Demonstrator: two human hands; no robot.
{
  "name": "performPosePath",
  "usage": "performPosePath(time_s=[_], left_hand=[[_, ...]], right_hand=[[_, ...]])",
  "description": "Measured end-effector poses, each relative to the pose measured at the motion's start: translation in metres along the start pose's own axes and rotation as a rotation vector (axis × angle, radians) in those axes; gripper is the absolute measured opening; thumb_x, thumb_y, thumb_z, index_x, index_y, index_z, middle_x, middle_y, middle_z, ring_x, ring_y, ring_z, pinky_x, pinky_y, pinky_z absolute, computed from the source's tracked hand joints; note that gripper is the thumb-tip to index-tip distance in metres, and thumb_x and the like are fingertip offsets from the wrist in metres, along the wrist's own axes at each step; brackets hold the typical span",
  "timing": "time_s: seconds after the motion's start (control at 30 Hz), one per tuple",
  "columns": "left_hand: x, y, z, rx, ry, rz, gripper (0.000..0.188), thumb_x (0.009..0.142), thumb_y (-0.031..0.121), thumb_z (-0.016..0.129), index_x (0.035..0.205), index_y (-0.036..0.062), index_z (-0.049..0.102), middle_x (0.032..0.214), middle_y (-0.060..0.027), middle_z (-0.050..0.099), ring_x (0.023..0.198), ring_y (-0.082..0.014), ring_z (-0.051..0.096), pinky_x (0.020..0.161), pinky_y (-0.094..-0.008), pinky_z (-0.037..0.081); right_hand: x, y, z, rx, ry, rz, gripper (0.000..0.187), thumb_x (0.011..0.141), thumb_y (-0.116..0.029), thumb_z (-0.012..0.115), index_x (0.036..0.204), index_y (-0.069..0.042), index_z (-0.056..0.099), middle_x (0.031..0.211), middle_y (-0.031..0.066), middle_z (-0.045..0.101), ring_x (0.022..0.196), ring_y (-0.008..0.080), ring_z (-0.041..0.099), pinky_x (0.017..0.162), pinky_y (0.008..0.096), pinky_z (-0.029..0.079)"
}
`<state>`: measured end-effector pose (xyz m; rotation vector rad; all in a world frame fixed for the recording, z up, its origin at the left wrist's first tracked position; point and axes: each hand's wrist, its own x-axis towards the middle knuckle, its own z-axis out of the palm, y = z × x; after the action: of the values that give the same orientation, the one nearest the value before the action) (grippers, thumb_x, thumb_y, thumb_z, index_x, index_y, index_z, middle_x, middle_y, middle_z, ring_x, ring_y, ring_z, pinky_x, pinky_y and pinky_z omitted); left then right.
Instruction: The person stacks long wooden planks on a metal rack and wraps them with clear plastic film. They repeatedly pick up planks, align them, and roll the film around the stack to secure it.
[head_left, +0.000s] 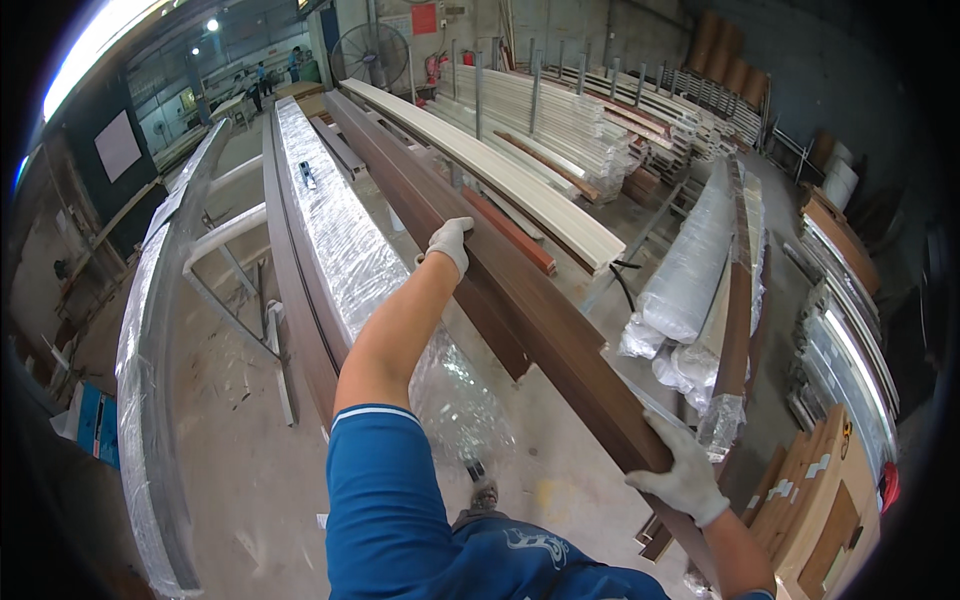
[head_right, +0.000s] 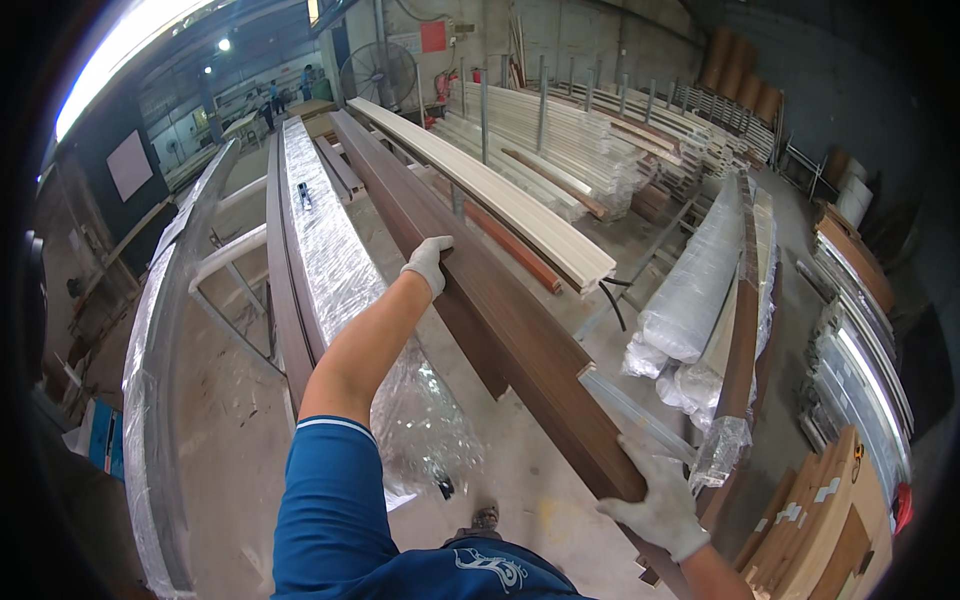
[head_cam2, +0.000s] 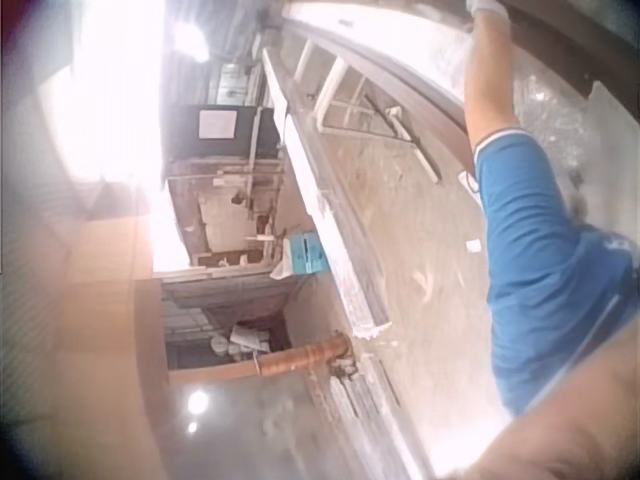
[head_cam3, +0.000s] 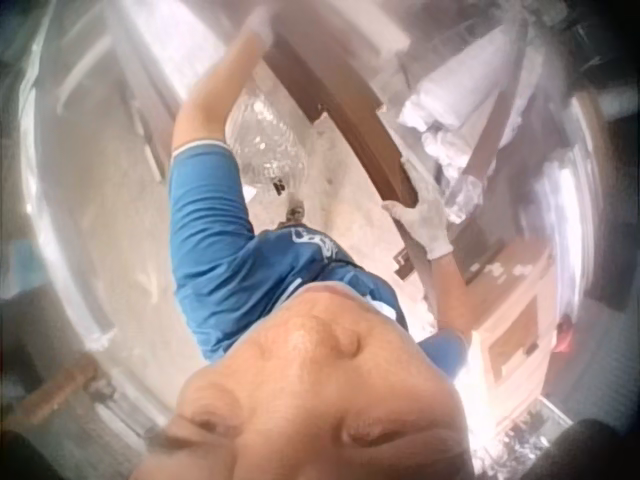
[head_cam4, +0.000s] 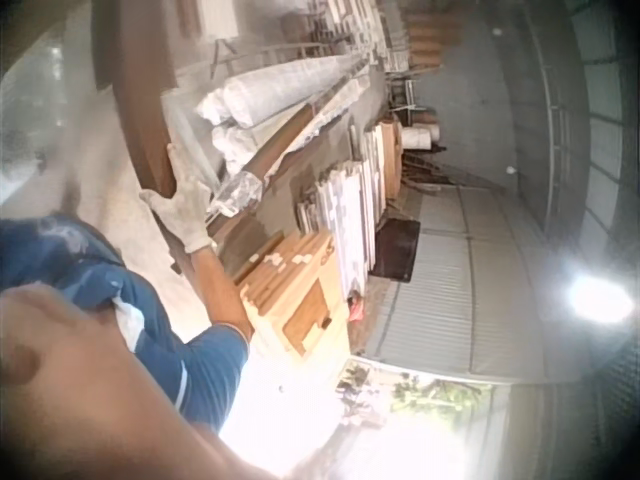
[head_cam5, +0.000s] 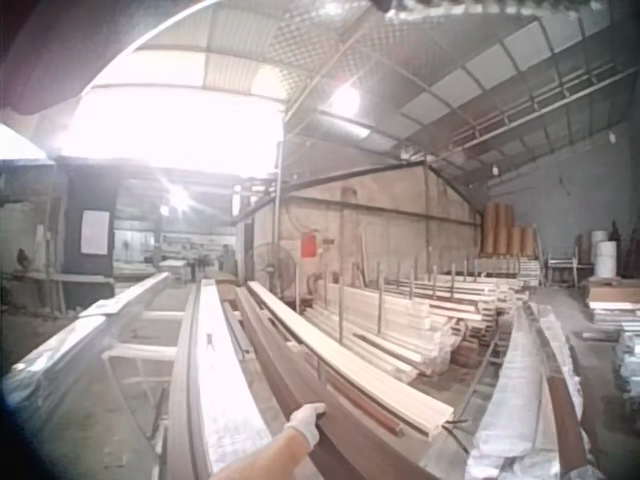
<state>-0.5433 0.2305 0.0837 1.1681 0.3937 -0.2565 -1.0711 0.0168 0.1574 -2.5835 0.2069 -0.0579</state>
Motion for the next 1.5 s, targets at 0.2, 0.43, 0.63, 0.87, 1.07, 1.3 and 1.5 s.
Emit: performPosePath(time_s=[0.2, 0.43, 0.63, 0.87, 1.07, 1.3, 1.5], left_hand=[[0.069, 0.015, -0.013, 0.239, 0.083, -0.099, 0.056, 0.086, 0.024, 0.075, 0.134, 0.0010, 0.058, 0.141, -0.0151, 0.059, 0.126, -0.0333, 0.057, 0.111, -0.0490, 0.040], [0.069, 0.027, -0.023, 0.373, -0.056, -0.106, 0.066, 0.089, 0.029, 0.074, 0.144, 0.0013, 0.050, 0.152, -0.0151, 0.048, 0.141, -0.0380, 0.045, 0.116, -0.0581, 0.033], [0.020, 0.024, -0.028, 0.492, -0.176, -0.180, 0.062, 0.087, 0.029, 0.077, 0.138, -0.0008, 0.056, 0.138, -0.0209, 0.060, 0.120, -0.0403, 0.062, 0.088, -0.0609, 0.054], [0.116, 0.039, -0.059, 0.767, -0.072, 0.121, 0.040, 0.088, 0.026, 0.072, 0.121, 0.0025, 0.071, 0.116, -0.0197, 0.073, 0.114, -0.0356, 0.068, 0.093, -0.0476, 0.056], [0.147, 0.053, -0.045, 0.710, -0.089, 0.109, 0.043, 0.089, 0.031, 0.071, 0.122, 0.0029, 0.070, 0.125, -0.0193, 0.068, 0.118, -0.0371, 0.063, 0.100, -0.0520, 0.049], [0.084, 0.069, -0.041, 0.476, -0.207, 0.002, 0.095, 0.092, 0.035, 0.077, 0.161, 0.0013, 0.021, 0.170, -0.0263, 0.008, 0.157, -0.0424, 0.007, 0.123, -0.0603, 0.025], [0.078, 0.069, -0.045, 0.459, -0.182, -0.036, 0.092, 0.091, 0.035, 0.077, 0.160, 0.0016, 0.025, 0.169, -0.0269, 0.011, 0.157, -0.0434, 0.010, 0.121, -0.0645, 0.025]], right_hand=[[0.139, -0.038, 0.044, 0.159, -0.036, -0.070, 0.097, 0.070, -0.042, 0.086, 0.152, -0.005, 0.047, 0.140, 0.0275, 0.060, 0.127, 0.0396, 0.060, 0.108, 0.0436, 0.046], [0.253, -0.079, 0.082, 0.266, -0.063, -0.059, 0.093, 0.071, -0.038, 0.086, 0.149, -0.003, 0.049, 0.135, 0.0313, 0.061, 0.127, 0.0385, 0.061, 0.109, 0.0413, 0.046], [0.357, -0.100, 0.109, 0.467, -0.151, -0.071, 0.097, 0.076, -0.035, 0.086, 0.152, 0.005, 0.041, 0.148, 0.0272, 0.053, 0.135, 0.0339, 0.055, 0.113, 0.0395, 0.043], [0.255, -0.080, 0.073, 0.492, -0.553, -0.068, 0.110, 0.081, -0.046, 0.085, 0.160, 0.002, 0.025, 0.163, 0.0277, 0.029, 0.153, 0.0368, 0.027, 0.125, 0.0420, 0.023], [0.218, -0.045, 0.067, 0.276, -0.216, -0.142, 0.086, 0.078, -0.042, 0.080, 0.149, -0.004, 0.049, 0.136, 0.0282, 0.062, 0.124, 0.0412, 0.062, 0.110, 0.0437, 0.045], [0.341, -0.079, 0.106, 0.123, -0.126, -0.147, 0.081, 0.075, -0.046, 0.078, 0.145, -0.010, 0.056, 0.132, 0.0263, 0.065, 0.123, 0.0417, 0.062, 0.108, 0.0454, 0.046], [0.397, -0.110, 0.130, 0.011, -0.194, -0.111, 0.077, 0.080, -0.046, 0.076, 0.147, -0.015, 0.055, 0.131, 0.0186, 0.068, 0.121, 0.0361, 0.064, 0.104, 0.0453, 0.050]])
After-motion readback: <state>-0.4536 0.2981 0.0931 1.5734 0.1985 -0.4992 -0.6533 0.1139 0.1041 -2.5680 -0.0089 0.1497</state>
